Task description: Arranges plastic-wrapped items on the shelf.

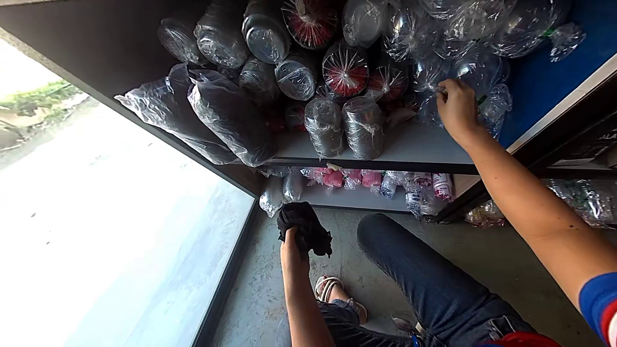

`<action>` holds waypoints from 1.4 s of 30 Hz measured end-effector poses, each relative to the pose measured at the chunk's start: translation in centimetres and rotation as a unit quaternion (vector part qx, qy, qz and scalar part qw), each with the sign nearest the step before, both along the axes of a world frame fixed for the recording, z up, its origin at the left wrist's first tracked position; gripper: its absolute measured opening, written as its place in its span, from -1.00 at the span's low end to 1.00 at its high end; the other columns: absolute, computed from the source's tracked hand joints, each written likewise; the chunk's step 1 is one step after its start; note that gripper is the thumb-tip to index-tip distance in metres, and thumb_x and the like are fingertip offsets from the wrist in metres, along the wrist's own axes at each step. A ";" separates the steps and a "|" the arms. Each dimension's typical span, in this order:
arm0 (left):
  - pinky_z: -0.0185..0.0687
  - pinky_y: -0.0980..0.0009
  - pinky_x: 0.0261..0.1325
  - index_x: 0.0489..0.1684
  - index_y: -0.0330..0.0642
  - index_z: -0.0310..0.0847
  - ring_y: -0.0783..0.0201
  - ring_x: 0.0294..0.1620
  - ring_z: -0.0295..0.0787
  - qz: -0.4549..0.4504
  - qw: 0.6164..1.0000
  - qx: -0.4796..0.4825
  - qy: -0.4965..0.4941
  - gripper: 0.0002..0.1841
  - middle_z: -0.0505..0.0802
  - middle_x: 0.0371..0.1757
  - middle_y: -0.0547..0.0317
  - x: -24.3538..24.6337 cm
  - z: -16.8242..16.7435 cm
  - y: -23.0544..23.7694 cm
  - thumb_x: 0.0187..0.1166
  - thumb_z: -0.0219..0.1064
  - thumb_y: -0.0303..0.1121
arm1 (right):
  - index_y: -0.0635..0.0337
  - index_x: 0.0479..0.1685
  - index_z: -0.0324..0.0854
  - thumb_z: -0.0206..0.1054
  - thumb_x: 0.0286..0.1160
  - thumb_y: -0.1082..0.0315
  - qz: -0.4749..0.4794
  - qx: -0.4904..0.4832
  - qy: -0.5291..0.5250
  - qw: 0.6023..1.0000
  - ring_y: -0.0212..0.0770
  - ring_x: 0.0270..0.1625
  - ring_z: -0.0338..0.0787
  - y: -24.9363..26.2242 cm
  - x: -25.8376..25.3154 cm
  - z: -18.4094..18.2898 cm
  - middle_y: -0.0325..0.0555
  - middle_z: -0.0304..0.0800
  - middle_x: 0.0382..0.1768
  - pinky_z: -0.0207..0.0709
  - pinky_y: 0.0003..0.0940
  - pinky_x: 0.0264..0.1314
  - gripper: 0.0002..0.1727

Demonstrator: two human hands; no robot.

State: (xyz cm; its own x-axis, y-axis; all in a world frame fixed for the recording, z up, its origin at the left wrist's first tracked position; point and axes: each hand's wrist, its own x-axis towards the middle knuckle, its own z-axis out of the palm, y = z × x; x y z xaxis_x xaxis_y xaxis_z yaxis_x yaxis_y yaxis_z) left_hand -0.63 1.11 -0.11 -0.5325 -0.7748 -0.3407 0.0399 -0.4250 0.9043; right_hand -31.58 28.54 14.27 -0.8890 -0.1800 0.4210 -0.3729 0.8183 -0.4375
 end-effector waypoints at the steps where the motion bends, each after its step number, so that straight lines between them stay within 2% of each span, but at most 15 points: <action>1: 0.78 0.39 -0.18 0.06 -0.19 0.50 0.41 -0.27 0.80 0.000 1.000 0.000 -0.001 -0.81 0.79 -0.28 0.22 0.0 0.1 0.0 0.81 -0.01 -0.35 | 0.51 0.35 0.57 0.10 0.72 0.46 0.004 -0.010 0.004 1.000 0.37 0.29 0.74 0.0 0.0 -0.1 0.45 0.71 0.22 0.52 0.22 0.39 -0.63; 5: 0.78 0.40 -0.18 0.05 -0.19 0.51 0.42 -0.28 0.80 -0.005 1.000 -0.002 0.001 -0.80 0.79 -0.29 0.23 0.0 0.0 0.1 0.82 -0.02 -0.34 | 0.50 0.33 0.61 0.12 0.80 0.29 0.018 -0.038 0.035 0.999 0.34 0.32 0.73 0.1 0.2 -0.6 0.43 0.73 0.23 0.49 0.15 0.46 -0.58; 8: 0.78 0.40 -0.19 0.05 -0.18 0.51 0.42 -0.28 0.80 -0.007 1.000 -0.004 -0.001 -0.81 0.79 -0.29 0.23 -0.1 -0.1 0.0 0.82 -0.01 -0.34 | 0.47 0.25 0.65 0.15 0.79 0.28 0.016 -0.040 0.057 0.997 0.33 0.32 0.73 0.1 0.0 -0.7 0.41 0.74 0.18 0.50 0.14 0.45 -0.60; 13: 0.78 0.38 -0.17 0.06 -0.20 0.51 0.40 -0.26 0.80 -0.004 1.000 -0.002 0.001 -0.80 0.80 -0.27 0.21 -0.1 -0.1 -0.1 0.82 -0.02 -0.35 | 0.47 0.15 0.68 0.20 0.75 0.31 0.015 -0.046 0.098 0.994 0.34 0.26 0.73 0.0 -0.7 -1.2 0.41 0.74 0.10 0.51 0.09 0.41 -0.65; 17: 0.79 0.36 -0.16 0.07 -0.21 0.52 0.39 -0.26 0.81 -0.014 1.000 -0.016 -0.003 -0.77 0.80 -0.27 0.21 -0.1 -0.3 -0.1 0.83 -0.04 -0.33 | 0.47 0.19 0.70 0.14 0.74 0.40 0.030 -0.068 0.127 0.989 0.27 0.32 0.71 0.1 -0.8 -1.7 0.40 0.72 0.19 0.53 -0.03 0.45 -0.67; 21: 0.79 0.38 -0.16 0.05 -0.21 0.52 0.40 -0.27 0.81 -0.018 1.000 -0.018 -0.003 -0.78 0.80 -0.28 0.23 -0.2 -0.4 -0.1 0.83 -0.04 -0.35 | 0.44 0.17 0.74 0.17 0.74 0.37 0.039 -0.082 0.163 0.982 0.26 0.32 0.73 0.3 -1.1 -2.1 0.37 0.76 0.18 0.53 -0.06 0.46 -0.67; 28: 0.79 0.39 -0.16 0.05 -0.21 0.52 0.42 -0.26 0.81 -0.020 1.000 -0.021 -0.007 -0.79 0.80 -0.29 0.22 -0.4 -0.4 0.1 0.82 -0.01 -0.35 | 0.42 0.01 0.79 0.24 0.66 0.45 0.043 -0.118 0.238 0.963 0.23 0.26 0.77 -0.4 -2.0 -2.8 0.29 0.83 0.07 0.53 -0.08 0.44 -0.75; 33: 0.78 0.39 -0.15 0.07 -0.22 0.51 0.41 -0.25 0.80 -0.022 0.999 -0.023 -0.007 -0.79 0.80 -0.27 0.22 -0.5 -0.6 0.1 0.81 -0.02 -0.36 | 0.45 -0.03 0.74 0.19 0.61 0.56 0.045 -0.144 0.245 0.958 0.19 0.18 0.78 -1.2 -2.1 -2.6 0.28 0.84 -0.01 0.54 -0.12 0.36 -0.78; 38: 0.79 0.41 -0.15 0.07 -0.22 0.51 0.42 -0.26 0.81 -0.021 0.999 -0.025 -0.005 -0.79 0.80 -0.29 0.23 -0.5 -0.5 0.1 0.82 -0.02 -0.36 | 0.46 0.02 0.69 0.14 0.61 0.58 0.052 -0.117 0.232 0.964 0.20 0.14 0.75 -1.4 -2.3 -2.0 0.28 0.81 -0.06 0.53 -0.11 0.31 -0.77; 42: 0.79 0.41 -0.17 0.06 -0.22 0.52 0.42 -0.28 0.81 -0.023 0.999 -0.025 -0.006 -0.79 0.80 -0.29 0.22 -0.5 -0.6 0.1 0.82 -0.02 -0.36 | 0.45 0.02 0.70 0.12 0.61 0.61 0.092 -0.075 0.238 0.964 0.26 0.18 0.75 -0.7 -2.6 -1.8 0.28 0.83 -0.04 0.52 -0.04 0.36 -0.76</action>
